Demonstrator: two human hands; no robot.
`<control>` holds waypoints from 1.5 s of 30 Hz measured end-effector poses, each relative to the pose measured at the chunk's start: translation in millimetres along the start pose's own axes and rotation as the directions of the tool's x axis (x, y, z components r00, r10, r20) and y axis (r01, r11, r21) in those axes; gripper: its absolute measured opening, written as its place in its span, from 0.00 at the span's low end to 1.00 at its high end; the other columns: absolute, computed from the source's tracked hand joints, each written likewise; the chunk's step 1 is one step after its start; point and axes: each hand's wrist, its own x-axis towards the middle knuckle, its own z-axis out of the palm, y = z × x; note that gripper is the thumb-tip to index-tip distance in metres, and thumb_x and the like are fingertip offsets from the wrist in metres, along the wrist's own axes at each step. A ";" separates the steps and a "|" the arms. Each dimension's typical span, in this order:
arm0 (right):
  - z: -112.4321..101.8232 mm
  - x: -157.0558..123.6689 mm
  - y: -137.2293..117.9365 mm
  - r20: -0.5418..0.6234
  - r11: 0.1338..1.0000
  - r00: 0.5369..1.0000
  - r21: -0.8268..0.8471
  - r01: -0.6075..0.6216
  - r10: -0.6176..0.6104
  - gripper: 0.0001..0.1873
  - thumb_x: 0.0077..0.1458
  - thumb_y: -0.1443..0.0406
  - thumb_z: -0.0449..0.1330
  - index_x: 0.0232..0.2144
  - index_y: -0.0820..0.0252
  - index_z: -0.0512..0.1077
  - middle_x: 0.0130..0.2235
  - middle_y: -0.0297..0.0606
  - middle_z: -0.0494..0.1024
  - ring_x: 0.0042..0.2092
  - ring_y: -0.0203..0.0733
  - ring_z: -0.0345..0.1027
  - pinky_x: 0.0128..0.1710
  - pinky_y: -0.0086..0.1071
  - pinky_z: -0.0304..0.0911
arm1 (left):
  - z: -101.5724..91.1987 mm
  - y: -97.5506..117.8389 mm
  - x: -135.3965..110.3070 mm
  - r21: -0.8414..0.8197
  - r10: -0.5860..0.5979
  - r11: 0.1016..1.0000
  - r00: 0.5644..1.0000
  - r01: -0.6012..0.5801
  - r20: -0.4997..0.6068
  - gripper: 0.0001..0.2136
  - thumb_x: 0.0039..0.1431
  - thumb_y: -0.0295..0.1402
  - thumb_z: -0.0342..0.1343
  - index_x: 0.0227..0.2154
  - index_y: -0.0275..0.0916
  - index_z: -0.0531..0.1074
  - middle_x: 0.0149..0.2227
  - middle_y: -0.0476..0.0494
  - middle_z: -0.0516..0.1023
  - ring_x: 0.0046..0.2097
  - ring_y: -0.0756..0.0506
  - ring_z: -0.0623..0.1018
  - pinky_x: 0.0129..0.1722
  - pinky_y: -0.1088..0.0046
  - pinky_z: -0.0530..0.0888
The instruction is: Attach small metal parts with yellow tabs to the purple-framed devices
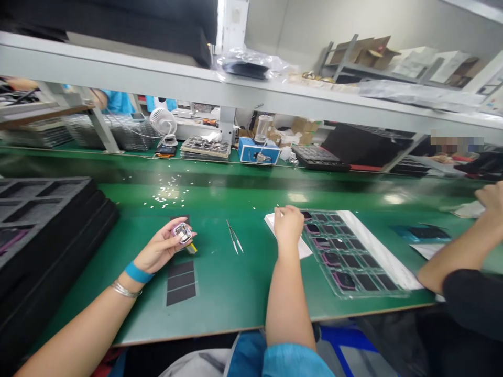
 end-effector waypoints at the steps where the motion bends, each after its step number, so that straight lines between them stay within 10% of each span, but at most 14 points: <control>1: 9.9 -7.6 -11.2 0.023 0.996 0.999 0.080 0.043 -0.045 0.12 0.54 0.64 0.53 0.30 0.65 0.74 0.41 0.51 0.74 0.48 0.50 0.65 0.52 0.43 0.57 | 0.2 -0.7 0.0 -0.011 0.000 1.000 1.000 0.000 0.010 0.25 0.42 0.29 0.68 0.45 0.40 0.70 0.42 0.42 0.75 0.46 0.37 0.75 0.44 0.65 0.74; 9: 87.8 -98.7 -100.3 0.344 0.667 0.878 0.744 -0.039 -0.333 0.08 0.49 0.62 0.60 0.28 0.61 0.74 0.32 0.38 0.77 0.34 0.40 0.72 0.37 0.31 0.69 | -0.5 -2.3 1.5 -0.030 0.032 0.999 0.998 -0.031 0.048 0.22 0.40 0.26 0.69 0.41 0.37 0.72 0.39 0.42 0.76 0.37 0.45 0.77 0.38 0.71 0.76; 16: 84.1 -102.5 -100.9 0.187 0.711 0.884 0.674 0.201 -0.427 0.06 0.50 0.65 0.58 0.24 0.59 0.72 0.31 0.37 0.76 0.35 0.39 0.70 0.40 0.34 0.66 | -2.8 -6.3 4.4 0.035 0.068 0.997 0.997 -0.070 0.036 0.22 0.37 0.24 0.70 0.40 0.35 0.73 0.38 0.41 0.76 0.38 0.46 0.76 0.38 0.72 0.75; 19: 88.8 -102.9 -99.8 0.291 0.690 0.879 0.722 0.058 -0.378 0.06 0.50 0.63 0.60 0.32 0.58 0.71 0.38 0.39 0.74 0.42 0.41 0.68 0.44 0.36 0.65 | -4.4 -6.2 5.3 0.019 0.072 0.997 0.997 -0.072 0.025 0.22 0.39 0.26 0.69 0.41 0.36 0.73 0.39 0.42 0.76 0.38 0.46 0.76 0.38 0.73 0.75; 23: 96.9 -102.3 -95.8 0.683 0.545 0.667 0.696 -0.468 -0.299 0.26 0.36 0.62 0.70 0.39 0.59 0.65 0.39 0.38 0.74 0.41 0.41 0.70 0.42 0.34 0.67 | -7.9 0.1 5.1 -0.016 0.094 0.995 0.996 -0.094 0.007 0.21 0.43 0.27 0.68 0.43 0.36 0.70 0.40 0.39 0.76 0.43 0.44 0.76 0.42 0.71 0.74; 25: 95.1 -99.1 -94.2 0.791 0.518 0.537 0.604 -0.606 -0.294 0.25 0.35 0.62 0.70 0.36 0.60 0.65 0.31 0.34 0.74 0.33 0.39 0.72 0.38 0.33 0.67 | -9.8 3.8 5.3 -0.031 0.113 0.993 0.993 -0.113 -0.018 0.21 0.44 0.27 0.67 0.43 0.36 0.70 0.40 0.39 0.75 0.46 0.42 0.75 0.45 0.68 0.73; 27: 88.7 -93.9 -93.1 0.811 0.483 0.500 0.583 -0.653 -0.303 0.21 0.40 0.60 0.68 0.35 0.60 0.66 0.27 0.31 0.72 0.27 0.36 0.70 0.34 0.31 0.67 | -11.6 6.0 5.9 -0.045 0.123 0.991 0.991 -0.125 -0.049 0.21 0.44 0.27 0.67 0.42 0.37 0.69 0.40 0.41 0.75 0.47 0.41 0.74 0.46 0.67 0.73; 32: 72.9 -81.3 -89.4 0.673 0.431 0.579 0.739 -0.517 -0.460 0.18 0.44 0.60 0.67 0.37 0.59 0.71 0.36 0.35 0.74 0.37 0.37 0.70 0.42 0.33 0.66 | -14.0 3.7 6.4 -0.050 0.029 0.998 0.999 -0.030 -0.034 0.21 0.45 0.27 0.67 0.42 0.39 0.68 0.39 0.44 0.75 0.41 0.44 0.77 0.38 0.72 0.76; 37: 73.8 -83.2 -89.4 0.418 0.657 0.753 0.754 0.024 -0.508 0.09 0.55 0.60 0.58 0.36 0.57 0.74 0.36 0.38 0.73 0.40 0.40 0.67 0.45 0.35 0.63 | -12.1 0.5 4.4 0.003 -0.215 0.976 0.972 0.216 0.095 0.20 0.44 0.28 0.67 0.41 0.36 0.69 0.37 0.41 0.76 0.37 0.44 0.78 0.34 0.74 0.77; 45: 91.7 -93.7 -97.4 0.340 0.728 0.782 0.655 0.201 -0.522 0.09 0.54 0.65 0.57 0.38 0.56 0.74 0.37 0.37 0.73 0.38 0.38 0.68 0.43 0.33 0.64 | -7.9 -8.9 8.5 0.130 -0.290 0.948 0.957 0.289 -0.017 0.13 0.43 0.28 0.65 0.31 0.34 0.69 0.27 0.42 0.75 0.31 0.43 0.79 0.26 0.74 0.76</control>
